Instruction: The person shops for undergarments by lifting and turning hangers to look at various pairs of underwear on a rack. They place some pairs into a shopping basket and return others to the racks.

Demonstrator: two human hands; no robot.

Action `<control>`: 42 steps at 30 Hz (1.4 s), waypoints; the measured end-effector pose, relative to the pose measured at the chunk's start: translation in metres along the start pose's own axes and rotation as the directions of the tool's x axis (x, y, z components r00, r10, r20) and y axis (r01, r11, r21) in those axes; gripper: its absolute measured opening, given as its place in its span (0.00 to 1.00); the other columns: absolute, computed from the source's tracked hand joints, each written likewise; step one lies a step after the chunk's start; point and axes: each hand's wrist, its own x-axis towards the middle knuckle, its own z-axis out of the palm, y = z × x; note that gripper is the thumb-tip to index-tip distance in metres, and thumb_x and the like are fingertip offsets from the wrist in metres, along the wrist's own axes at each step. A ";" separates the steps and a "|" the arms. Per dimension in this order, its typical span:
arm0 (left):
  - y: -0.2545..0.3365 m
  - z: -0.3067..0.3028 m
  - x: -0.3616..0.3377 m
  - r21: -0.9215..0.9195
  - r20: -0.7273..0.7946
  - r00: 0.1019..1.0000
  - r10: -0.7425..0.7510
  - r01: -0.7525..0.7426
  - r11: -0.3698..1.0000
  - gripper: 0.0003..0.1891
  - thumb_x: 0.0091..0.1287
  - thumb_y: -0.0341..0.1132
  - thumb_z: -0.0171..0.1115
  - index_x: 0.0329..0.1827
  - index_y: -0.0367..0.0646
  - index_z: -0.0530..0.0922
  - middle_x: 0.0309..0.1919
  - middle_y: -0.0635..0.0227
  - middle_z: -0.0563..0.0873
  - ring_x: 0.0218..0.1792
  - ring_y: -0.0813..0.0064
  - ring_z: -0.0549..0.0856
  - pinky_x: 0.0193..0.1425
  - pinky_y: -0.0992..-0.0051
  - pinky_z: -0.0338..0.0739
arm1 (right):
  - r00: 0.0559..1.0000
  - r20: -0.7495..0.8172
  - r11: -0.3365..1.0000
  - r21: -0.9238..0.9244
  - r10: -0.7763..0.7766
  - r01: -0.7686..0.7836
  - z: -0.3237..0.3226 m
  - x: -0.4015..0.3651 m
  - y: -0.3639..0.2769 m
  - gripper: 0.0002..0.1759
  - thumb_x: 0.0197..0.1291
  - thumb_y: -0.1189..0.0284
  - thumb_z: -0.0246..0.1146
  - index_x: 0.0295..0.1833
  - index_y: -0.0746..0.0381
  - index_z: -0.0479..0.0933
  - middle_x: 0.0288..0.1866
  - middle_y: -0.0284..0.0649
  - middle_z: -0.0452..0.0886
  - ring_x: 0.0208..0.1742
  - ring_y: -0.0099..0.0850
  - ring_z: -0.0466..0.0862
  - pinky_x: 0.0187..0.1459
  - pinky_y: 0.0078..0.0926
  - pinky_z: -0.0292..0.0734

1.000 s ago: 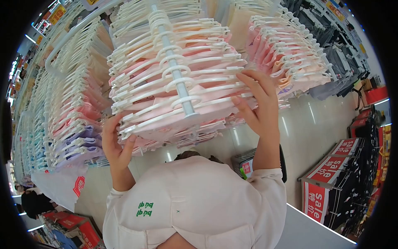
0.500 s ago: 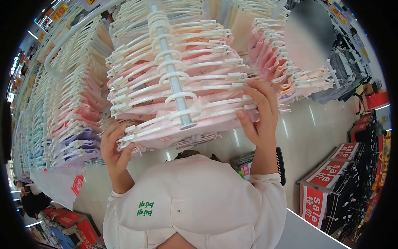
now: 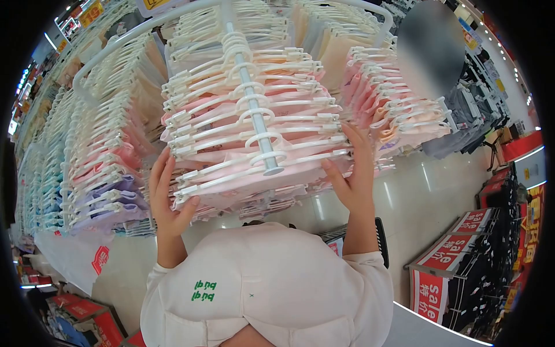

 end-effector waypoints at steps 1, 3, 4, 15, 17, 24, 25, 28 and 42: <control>-0.002 0.001 -0.002 -0.005 -0.025 1.000 -0.004 0.004 1.000 0.33 0.54 0.42 0.63 0.63 0.33 0.69 0.64 0.44 0.66 0.63 0.51 0.70 0.64 0.62 0.63 | 1.000 0.002 1.000 -0.006 0.004 -0.004 0.001 0.000 -0.001 0.34 0.49 0.70 0.67 0.63 0.67 0.66 0.62 0.49 0.69 0.64 0.44 0.67 0.64 0.38 0.59; -0.004 0.001 -0.006 0.041 -0.027 0.999 0.041 -0.040 0.998 0.33 0.54 0.42 0.63 0.62 0.33 0.69 0.64 0.44 0.66 0.63 0.51 0.69 0.64 0.61 0.63 | 1.000 -0.004 1.000 0.015 -0.003 0.003 0.004 0.002 -0.004 0.35 0.50 0.69 0.67 0.63 0.67 0.65 0.63 0.49 0.68 0.65 0.44 0.66 0.64 0.38 0.58; -0.006 0.001 -0.007 0.094 -0.030 0.995 0.091 -0.087 0.992 0.33 0.54 0.42 0.63 0.62 0.33 0.69 0.64 0.43 0.66 0.63 0.50 0.69 0.64 0.61 0.63 | 1.000 -0.001 1.000 0.009 0.001 -0.001 0.005 0.002 -0.006 0.35 0.50 0.69 0.67 0.63 0.67 0.65 0.63 0.49 0.68 0.65 0.44 0.66 0.64 0.38 0.58; -0.016 -0.001 0.003 -0.094 -0.055 0.982 0.179 -0.184 0.978 0.33 0.53 0.47 0.64 0.59 0.36 0.72 0.63 0.45 0.68 0.64 0.43 0.65 0.67 0.51 0.57 | 1.000 -0.025 0.999 -0.040 -0.012 0.011 0.019 0.008 -0.007 0.36 0.51 0.63 0.66 0.64 0.66 0.64 0.65 0.49 0.65 0.67 0.44 0.63 0.65 0.39 0.56; -0.018 -0.003 0.008 -0.052 0.028 0.988 0.154 -0.153 0.987 0.31 0.55 0.46 0.62 0.59 0.36 0.72 0.64 0.47 0.68 0.65 0.44 0.65 0.67 0.50 0.55 | 1.000 -0.022 0.999 -0.053 -0.003 0.002 0.021 0.009 -0.007 0.36 0.51 0.63 0.66 0.64 0.66 0.64 0.65 0.49 0.65 0.67 0.44 0.63 0.65 0.38 0.56; -0.021 0.002 0.017 -0.036 0.026 0.995 0.092 -0.091 0.995 0.28 0.57 0.42 0.59 0.59 0.36 0.72 0.64 0.48 0.68 0.67 0.47 0.64 0.68 0.50 0.54 | 0.994 -0.087 0.996 -0.054 0.062 -0.067 0.030 0.014 -0.010 0.35 0.52 0.66 0.65 0.64 0.66 0.64 0.65 0.49 0.65 0.67 0.43 0.64 0.66 0.37 0.55; -0.022 0.002 0.017 -0.018 0.034 0.994 0.101 -0.101 0.995 0.27 0.59 0.43 0.56 0.60 0.36 0.71 0.65 0.49 0.67 0.67 0.47 0.63 0.69 0.52 0.53 | 0.994 -0.090 0.996 -0.055 0.064 -0.069 0.031 0.015 -0.009 0.35 0.52 0.66 0.65 0.64 0.66 0.64 0.65 0.49 0.65 0.67 0.43 0.64 0.66 0.37 0.55; -0.024 0.001 0.018 0.000 0.048 0.991 0.121 -0.121 0.993 0.28 0.61 0.44 0.54 0.61 0.36 0.70 0.65 0.49 0.67 0.68 0.47 0.62 0.69 0.54 0.53 | 0.994 -0.102 0.998 -0.032 0.041 -0.044 0.034 0.016 -0.010 0.34 0.52 0.67 0.65 0.64 0.67 0.63 0.65 0.49 0.65 0.67 0.42 0.63 0.66 0.37 0.55; -0.011 0.001 -0.006 0.131 -0.242 0.926 0.289 -0.263 0.956 0.17 0.49 0.31 0.71 0.45 0.45 0.82 0.45 0.63 0.78 0.48 0.59 0.76 0.52 0.58 0.68 | 0.963 -0.248 0.992 0.096 0.101 -0.079 0.019 -0.032 -0.020 0.34 0.51 0.77 0.64 0.65 0.68 0.61 0.67 0.49 0.63 0.69 0.45 0.62 0.67 0.38 0.54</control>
